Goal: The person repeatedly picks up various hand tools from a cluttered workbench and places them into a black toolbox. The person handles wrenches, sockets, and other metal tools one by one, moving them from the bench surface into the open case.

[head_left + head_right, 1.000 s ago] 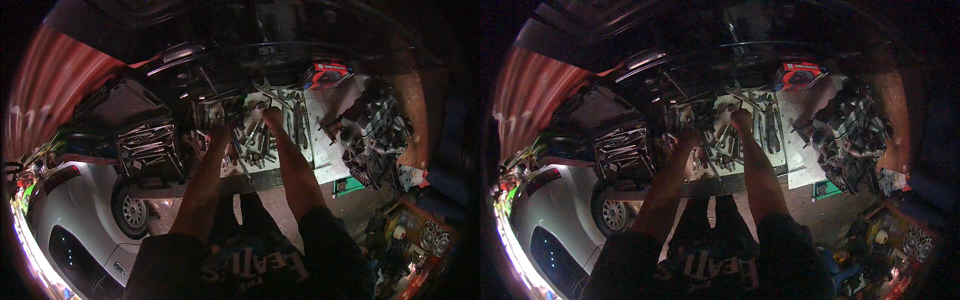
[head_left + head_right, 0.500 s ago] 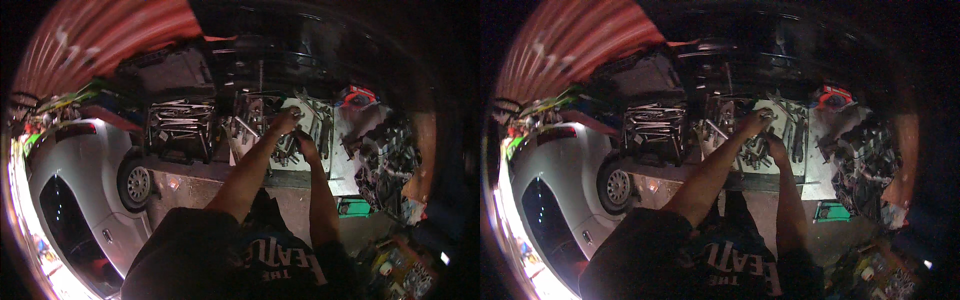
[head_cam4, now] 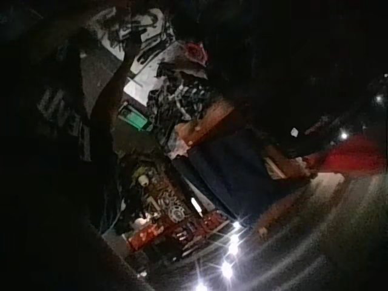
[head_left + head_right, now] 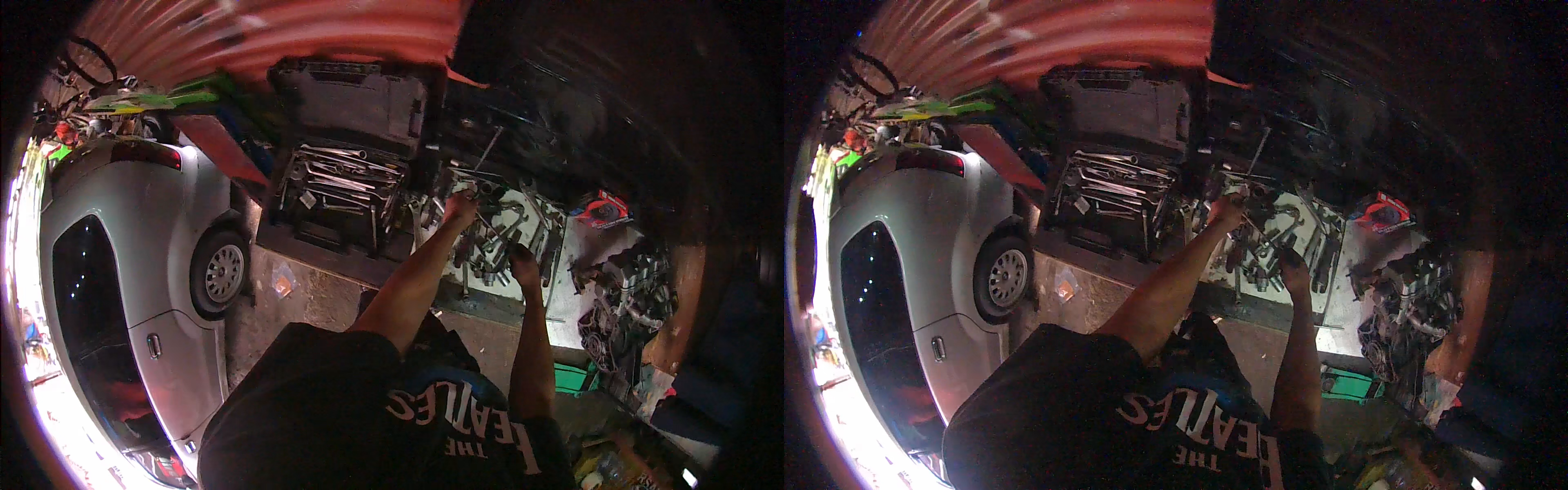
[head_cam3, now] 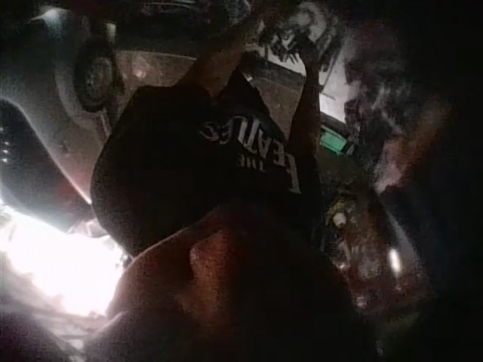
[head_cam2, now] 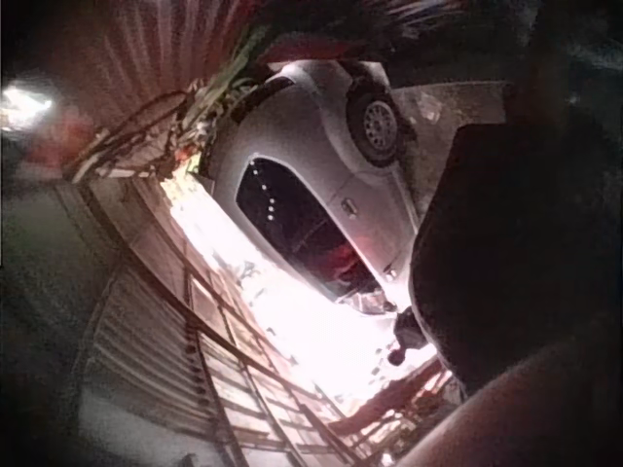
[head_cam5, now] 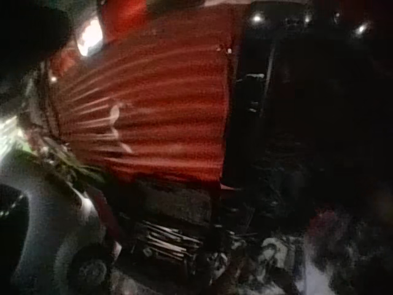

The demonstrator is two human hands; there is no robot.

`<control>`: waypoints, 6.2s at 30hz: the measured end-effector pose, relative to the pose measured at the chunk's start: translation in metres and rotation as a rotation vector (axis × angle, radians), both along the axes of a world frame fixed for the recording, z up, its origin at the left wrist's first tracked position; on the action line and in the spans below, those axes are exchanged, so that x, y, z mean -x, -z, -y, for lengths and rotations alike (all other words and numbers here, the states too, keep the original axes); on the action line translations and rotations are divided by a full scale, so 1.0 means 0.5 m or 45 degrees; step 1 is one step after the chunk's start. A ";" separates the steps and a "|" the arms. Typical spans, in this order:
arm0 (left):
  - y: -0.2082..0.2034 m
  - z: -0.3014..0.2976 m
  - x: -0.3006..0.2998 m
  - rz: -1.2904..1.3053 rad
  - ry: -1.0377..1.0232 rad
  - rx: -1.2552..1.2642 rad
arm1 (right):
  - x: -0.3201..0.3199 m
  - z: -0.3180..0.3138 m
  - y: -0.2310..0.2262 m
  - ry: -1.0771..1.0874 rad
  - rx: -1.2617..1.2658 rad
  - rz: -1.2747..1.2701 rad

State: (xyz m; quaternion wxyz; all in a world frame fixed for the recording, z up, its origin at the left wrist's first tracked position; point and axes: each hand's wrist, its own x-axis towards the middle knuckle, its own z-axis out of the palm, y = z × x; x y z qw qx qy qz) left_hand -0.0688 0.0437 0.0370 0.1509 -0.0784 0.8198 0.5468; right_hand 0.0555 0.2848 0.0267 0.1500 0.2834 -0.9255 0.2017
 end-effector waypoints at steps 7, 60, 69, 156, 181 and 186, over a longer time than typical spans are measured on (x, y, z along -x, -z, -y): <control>0.076 0.270 -0.006 -0.163 -0.301 0.220 | 0.072 0.251 -0.024 0.069 0.181 0.277; 0.101 0.789 0.034 0.225 -0.195 0.912 | -0.183 0.319 0.165 1.165 0.567 1.327; 0.059 0.648 0.029 -0.118 0.120 0.610 | -0.209 0.270 0.175 1.294 1.223 1.423; 0.088 -0.126 -0.155 -0.130 0.137 0.383 | -0.244 -0.116 0.137 1.084 1.175 1.430; 0.049 -0.047 -0.097 -0.009 -0.364 -1.098 | -0.116 0.010 -0.064 0.558 1.666 1.645; 0.086 0.040 -0.073 -0.059 -0.297 -0.643 | -0.079 0.033 -0.047 0.670 1.621 1.625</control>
